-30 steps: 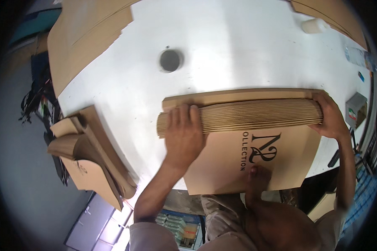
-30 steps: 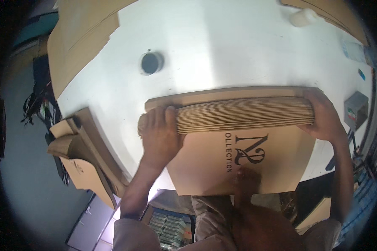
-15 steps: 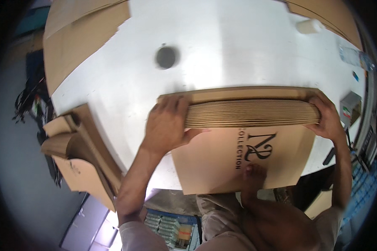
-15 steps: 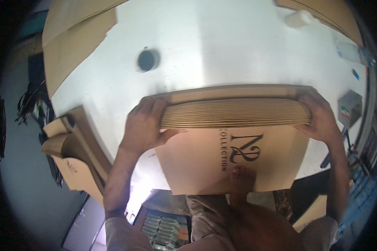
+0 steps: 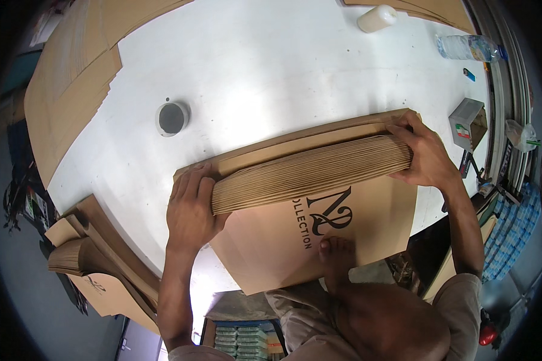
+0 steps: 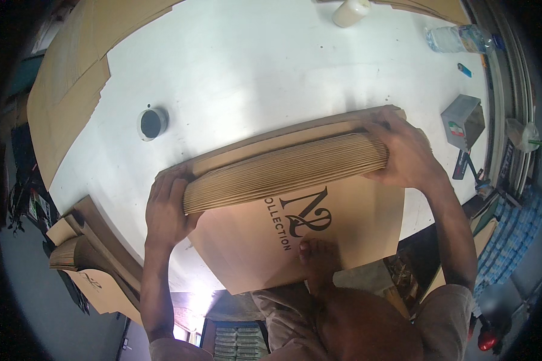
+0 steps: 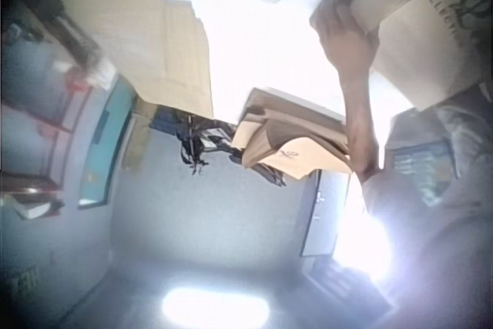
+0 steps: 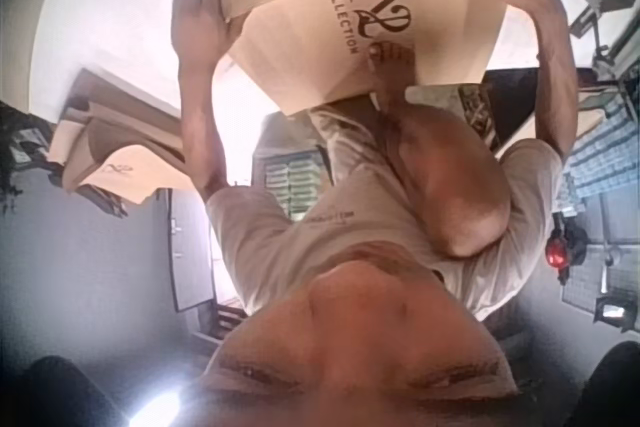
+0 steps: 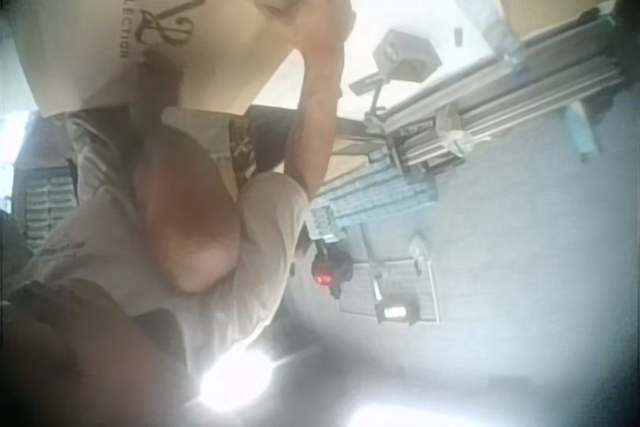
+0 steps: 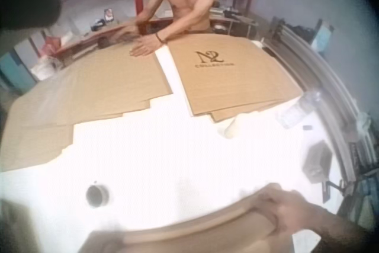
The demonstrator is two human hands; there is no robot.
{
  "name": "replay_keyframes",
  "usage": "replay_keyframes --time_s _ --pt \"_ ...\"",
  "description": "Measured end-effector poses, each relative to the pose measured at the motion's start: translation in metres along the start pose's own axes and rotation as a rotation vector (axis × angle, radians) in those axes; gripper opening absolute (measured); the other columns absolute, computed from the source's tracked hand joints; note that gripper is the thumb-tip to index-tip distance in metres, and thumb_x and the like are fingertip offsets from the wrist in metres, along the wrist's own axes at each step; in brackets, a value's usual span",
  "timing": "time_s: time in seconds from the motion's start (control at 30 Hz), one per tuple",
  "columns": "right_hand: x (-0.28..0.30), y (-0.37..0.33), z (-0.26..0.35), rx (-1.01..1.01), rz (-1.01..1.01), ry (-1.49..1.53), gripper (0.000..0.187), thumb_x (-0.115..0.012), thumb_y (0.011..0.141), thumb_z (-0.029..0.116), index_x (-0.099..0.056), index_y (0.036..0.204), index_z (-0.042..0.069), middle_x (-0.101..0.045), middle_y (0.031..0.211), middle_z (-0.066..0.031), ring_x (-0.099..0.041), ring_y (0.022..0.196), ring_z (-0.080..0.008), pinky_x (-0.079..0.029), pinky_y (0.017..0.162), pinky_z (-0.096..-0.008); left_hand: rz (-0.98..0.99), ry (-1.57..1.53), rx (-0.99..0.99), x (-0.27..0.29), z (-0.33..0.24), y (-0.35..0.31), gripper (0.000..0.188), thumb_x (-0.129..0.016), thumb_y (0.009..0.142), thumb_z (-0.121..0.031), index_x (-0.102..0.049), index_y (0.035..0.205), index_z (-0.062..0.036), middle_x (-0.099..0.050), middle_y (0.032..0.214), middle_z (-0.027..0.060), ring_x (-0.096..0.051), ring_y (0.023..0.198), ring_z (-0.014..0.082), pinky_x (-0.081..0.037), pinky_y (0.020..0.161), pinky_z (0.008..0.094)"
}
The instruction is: The person stacks a large pile of flat cardboard sheets on a white table. They repeatedly lift, align, and press the sheets to form a neat stack, using their bare foot to hold the pile in place during the process.
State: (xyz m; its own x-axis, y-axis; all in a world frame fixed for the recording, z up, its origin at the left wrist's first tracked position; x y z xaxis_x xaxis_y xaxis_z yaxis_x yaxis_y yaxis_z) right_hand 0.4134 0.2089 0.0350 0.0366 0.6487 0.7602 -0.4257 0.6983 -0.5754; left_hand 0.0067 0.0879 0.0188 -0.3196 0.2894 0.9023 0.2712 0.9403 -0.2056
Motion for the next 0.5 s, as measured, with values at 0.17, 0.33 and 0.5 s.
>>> replay_keyframes --time_s 0.17,0.33,0.5 --pt "0.001 -0.007 0.010 0.107 -0.073 -0.084 0.101 -0.097 0.059 0.034 -0.059 0.149 0.007 -0.061 0.138 -0.0196 -0.065 0.124 -0.0432 -0.056 0.106 -0.0520 0.010 -0.008 0.070 0.001 -0.002 -0.005 0.048 -0.093 0.077 -0.026 -0.068 0.111 -0.0013 -0.069 0.125 0.0175 -0.066 0.121 0.0407 -0.053 0.108 0.0503" --pt "0.002 0.003 0.016 0.201 -0.035 -0.016 0.084 -0.096 0.063 0.035 -0.063 0.134 0.007 -0.062 0.136 -0.0198 -0.064 0.123 -0.0439 -0.055 0.105 -0.0525 0.129 -0.081 0.029 0.014 -0.011 0.012 0.066 -0.094 0.076 -0.035 -0.064 0.124 -0.0006 -0.065 0.130 0.0206 -0.064 0.121 0.0432 -0.054 0.104 0.0520" --pt "0.000 0.015 0.039 0.212 -0.026 0.042 0.075 -0.095 0.065 0.035 -0.063 0.127 0.006 -0.063 0.133 -0.0202 -0.065 0.122 -0.0452 -0.055 0.102 -0.0541 0.230 -0.114 0.095 0.014 -0.025 0.026 0.082 -0.096 0.073 -0.043 -0.062 0.134 -0.0005 -0.061 0.133 0.0203 -0.062 0.124 0.0431 -0.054 0.101 0.0541"
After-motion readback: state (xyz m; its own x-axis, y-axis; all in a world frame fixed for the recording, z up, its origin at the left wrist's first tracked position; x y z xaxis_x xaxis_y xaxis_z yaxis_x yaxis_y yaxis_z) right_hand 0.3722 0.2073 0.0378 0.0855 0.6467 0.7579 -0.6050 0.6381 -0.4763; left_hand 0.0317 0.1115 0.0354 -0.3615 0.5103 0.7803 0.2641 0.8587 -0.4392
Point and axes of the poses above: each hand's wrist, its own y-axis towards the middle knuckle, its own x-axis out of the back of the hand, z = x × y, the point moved 6 cm from there along y, towards the middle knuckle
